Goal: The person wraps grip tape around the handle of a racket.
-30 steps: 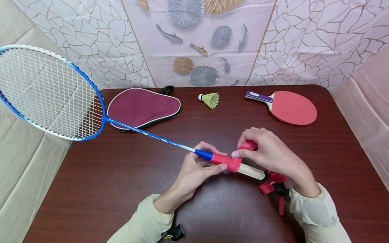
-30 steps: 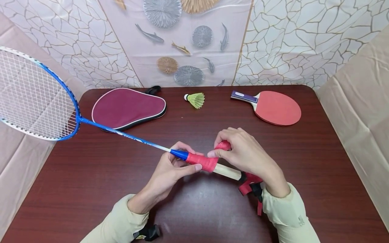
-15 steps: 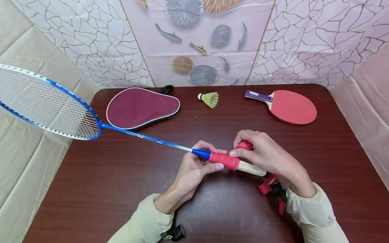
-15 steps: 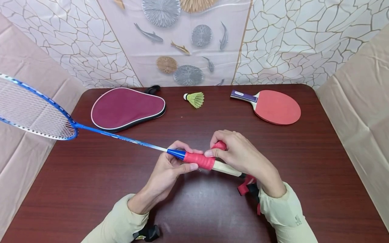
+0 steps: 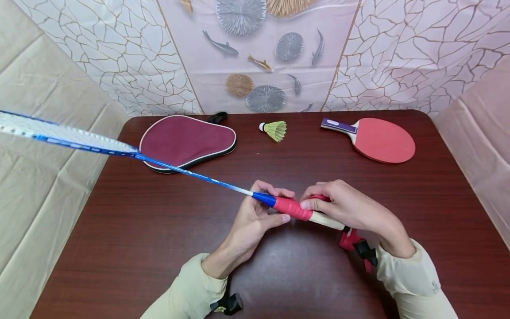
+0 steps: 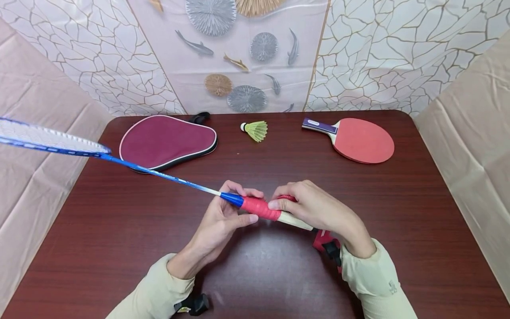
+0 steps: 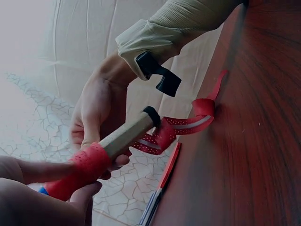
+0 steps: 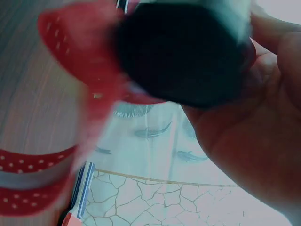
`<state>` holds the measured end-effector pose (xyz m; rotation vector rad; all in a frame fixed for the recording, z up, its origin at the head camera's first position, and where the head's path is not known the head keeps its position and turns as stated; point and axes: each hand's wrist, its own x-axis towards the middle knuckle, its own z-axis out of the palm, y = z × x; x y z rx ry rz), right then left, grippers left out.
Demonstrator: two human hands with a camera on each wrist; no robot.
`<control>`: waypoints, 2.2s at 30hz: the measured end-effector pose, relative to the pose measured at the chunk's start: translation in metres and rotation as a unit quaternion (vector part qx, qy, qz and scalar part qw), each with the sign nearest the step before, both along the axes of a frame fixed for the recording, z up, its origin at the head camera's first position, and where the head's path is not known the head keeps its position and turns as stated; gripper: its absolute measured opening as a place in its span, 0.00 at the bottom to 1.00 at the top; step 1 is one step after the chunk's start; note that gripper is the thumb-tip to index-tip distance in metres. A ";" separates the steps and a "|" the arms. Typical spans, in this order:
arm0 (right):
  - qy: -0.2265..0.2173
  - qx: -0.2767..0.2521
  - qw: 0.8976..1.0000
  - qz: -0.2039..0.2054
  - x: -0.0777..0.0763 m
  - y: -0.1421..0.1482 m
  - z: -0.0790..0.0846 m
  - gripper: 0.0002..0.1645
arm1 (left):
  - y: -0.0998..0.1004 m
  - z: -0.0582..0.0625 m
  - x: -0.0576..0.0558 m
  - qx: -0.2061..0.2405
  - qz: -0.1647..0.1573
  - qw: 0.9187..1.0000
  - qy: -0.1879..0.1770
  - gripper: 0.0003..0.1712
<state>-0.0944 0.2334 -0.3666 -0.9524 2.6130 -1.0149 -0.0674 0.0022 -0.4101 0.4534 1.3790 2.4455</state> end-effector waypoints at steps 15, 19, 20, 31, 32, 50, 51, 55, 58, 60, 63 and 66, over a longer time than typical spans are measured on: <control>0.043 0.025 0.998 -0.041 0.003 -0.005 0.004 0.14 | -0.002 -0.001 -0.001 -0.089 -0.013 0.990 -0.111 0.26; 0.042 0.024 0.998 -0.049 0.002 -0.004 0.004 0.17 | -0.003 0.000 -0.001 -0.108 -0.005 0.989 -0.105 0.23; 0.045 0.023 0.997 -0.052 0.001 -0.004 0.004 0.17 | -0.003 0.000 -0.001 -0.122 -0.001 0.988 -0.097 0.23; 0.126 -0.003 0.991 -0.037 -0.001 0.000 0.006 0.13 | -0.007 0.003 0.000 -0.213 0.018 0.976 -0.038 0.21; 0.129 -0.003 0.991 -0.038 0.000 0.000 0.007 0.13 | -0.007 0.003 0.000 -0.213 0.018 0.976 -0.038 0.21; 0.143 -0.021 0.989 -0.039 -0.004 -0.003 0.001 0.12 | -0.004 0.007 0.003 -0.179 0.001 0.984 0.017 0.18; 0.144 -0.022 0.989 -0.037 -0.004 -0.003 0.001 0.12 | -0.004 0.007 0.003 -0.175 0.002 0.984 0.022 0.18; 0.125 -0.035 0.991 -0.035 -0.004 -0.002 0.001 0.14 | -0.004 0.007 0.002 -0.154 -0.006 0.988 0.028 0.18; 0.086 -0.041 0.994 -0.047 -0.004 -0.001 0.001 0.13 | -0.006 0.008 0.002 -0.135 -0.015 0.990 0.024 0.19; 0.044 -0.039 0.997 -0.059 -0.003 -0.001 0.002 0.12 | -0.007 0.008 0.001 -0.121 -0.022 0.992 0.023 0.19; -0.023 -0.033 0.997 -0.070 -0.002 0.000 0.002 0.10 | -0.007 0.009 0.000 -0.097 -0.030 0.994 0.032 0.20; -0.075 -0.028 0.995 -0.065 -0.001 0.000 0.002 0.06 | -0.007 0.009 0.000 -0.076 -0.037 0.996 0.032 0.22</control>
